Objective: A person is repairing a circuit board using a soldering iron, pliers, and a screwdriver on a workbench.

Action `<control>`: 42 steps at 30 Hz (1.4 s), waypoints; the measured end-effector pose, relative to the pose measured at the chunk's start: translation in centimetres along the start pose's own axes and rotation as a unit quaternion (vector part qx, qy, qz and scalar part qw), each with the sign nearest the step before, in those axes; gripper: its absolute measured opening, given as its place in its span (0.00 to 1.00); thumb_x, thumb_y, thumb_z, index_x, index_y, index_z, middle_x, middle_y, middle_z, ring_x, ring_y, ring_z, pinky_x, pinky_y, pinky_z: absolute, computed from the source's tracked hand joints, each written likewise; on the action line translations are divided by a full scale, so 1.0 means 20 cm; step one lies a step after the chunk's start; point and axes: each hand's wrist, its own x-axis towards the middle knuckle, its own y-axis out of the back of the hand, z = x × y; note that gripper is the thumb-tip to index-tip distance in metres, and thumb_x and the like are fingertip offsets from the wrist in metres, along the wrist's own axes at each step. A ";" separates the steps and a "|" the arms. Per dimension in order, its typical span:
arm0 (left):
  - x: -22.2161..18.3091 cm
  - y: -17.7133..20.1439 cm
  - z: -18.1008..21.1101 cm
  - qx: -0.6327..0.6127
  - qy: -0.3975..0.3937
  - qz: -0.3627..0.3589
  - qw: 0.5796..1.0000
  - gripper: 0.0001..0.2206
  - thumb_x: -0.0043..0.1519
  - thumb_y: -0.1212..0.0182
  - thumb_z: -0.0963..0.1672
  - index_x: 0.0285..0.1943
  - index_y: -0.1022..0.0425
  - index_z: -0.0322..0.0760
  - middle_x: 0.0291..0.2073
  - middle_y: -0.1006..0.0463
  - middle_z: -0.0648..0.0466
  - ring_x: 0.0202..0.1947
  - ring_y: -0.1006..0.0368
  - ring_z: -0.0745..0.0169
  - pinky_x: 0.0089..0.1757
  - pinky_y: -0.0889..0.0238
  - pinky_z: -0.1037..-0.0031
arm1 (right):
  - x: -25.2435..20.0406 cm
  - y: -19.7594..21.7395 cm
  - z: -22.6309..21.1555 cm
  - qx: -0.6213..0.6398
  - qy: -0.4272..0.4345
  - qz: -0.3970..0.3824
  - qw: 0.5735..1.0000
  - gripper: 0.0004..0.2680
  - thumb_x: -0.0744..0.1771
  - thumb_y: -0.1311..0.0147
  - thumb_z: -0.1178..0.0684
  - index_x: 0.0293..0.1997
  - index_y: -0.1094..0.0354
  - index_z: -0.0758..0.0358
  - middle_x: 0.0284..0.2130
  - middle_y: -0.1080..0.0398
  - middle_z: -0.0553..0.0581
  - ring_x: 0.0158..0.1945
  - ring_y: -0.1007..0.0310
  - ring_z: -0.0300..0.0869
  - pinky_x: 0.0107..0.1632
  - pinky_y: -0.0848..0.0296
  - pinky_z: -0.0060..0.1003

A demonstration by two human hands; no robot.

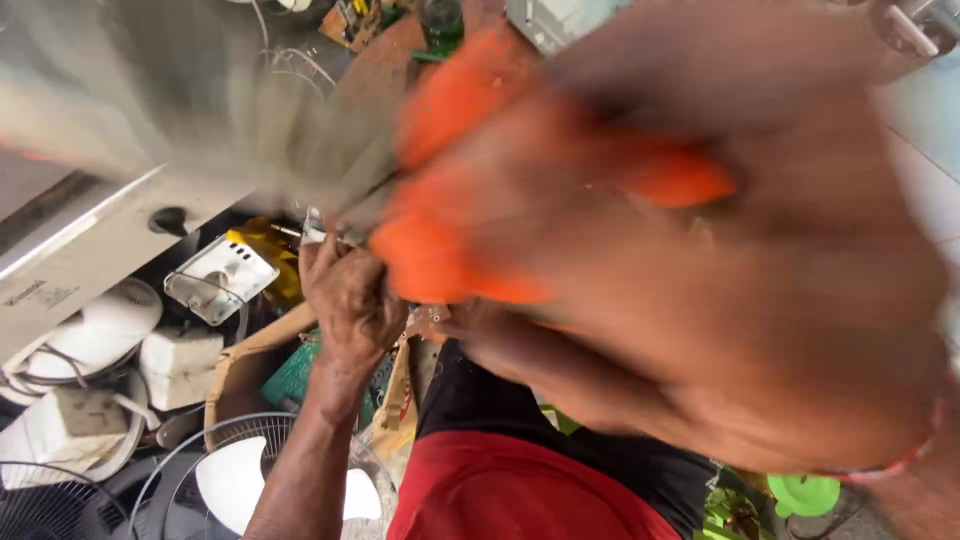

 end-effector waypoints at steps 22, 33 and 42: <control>0.04 0.12 0.06 -0.032 0.005 -0.043 0.999 0.16 0.68 0.52 0.44 0.25 0.43 0.40 0.20 0.41 0.49 0.34 0.34 0.44 0.36 0.58 0.59 | -0.09 -0.12 0.01 0.032 -0.069 0.087 0.993 0.20 0.71 0.38 0.53 0.66 0.40 0.79 0.62 0.34 0.75 0.64 0.28 0.62 0.67 0.22 0.52; 0.12 0.08 0.08 -0.045 0.046 -0.051 0.997 0.12 0.72 0.43 0.47 0.35 0.21 0.43 0.22 0.31 0.60 0.31 0.40 0.59 0.37 0.53 0.63 | -0.05 -0.22 0.19 0.049 -0.114 0.128 0.984 0.24 0.71 0.37 0.52 0.70 0.44 0.80 0.66 0.34 0.76 0.72 0.29 0.63 0.75 0.21 0.53; 0.14 0.12 0.10 -0.043 0.057 -0.081 0.994 0.12 0.72 0.46 0.49 0.47 0.16 0.47 0.24 0.26 0.61 0.31 0.40 0.59 0.39 0.53 0.63 | -0.11 -0.11 0.11 0.015 -0.127 0.091 0.988 0.20 0.70 0.38 0.52 0.64 0.38 0.78 0.60 0.30 0.75 0.66 0.28 0.64 0.69 0.22 0.55</control>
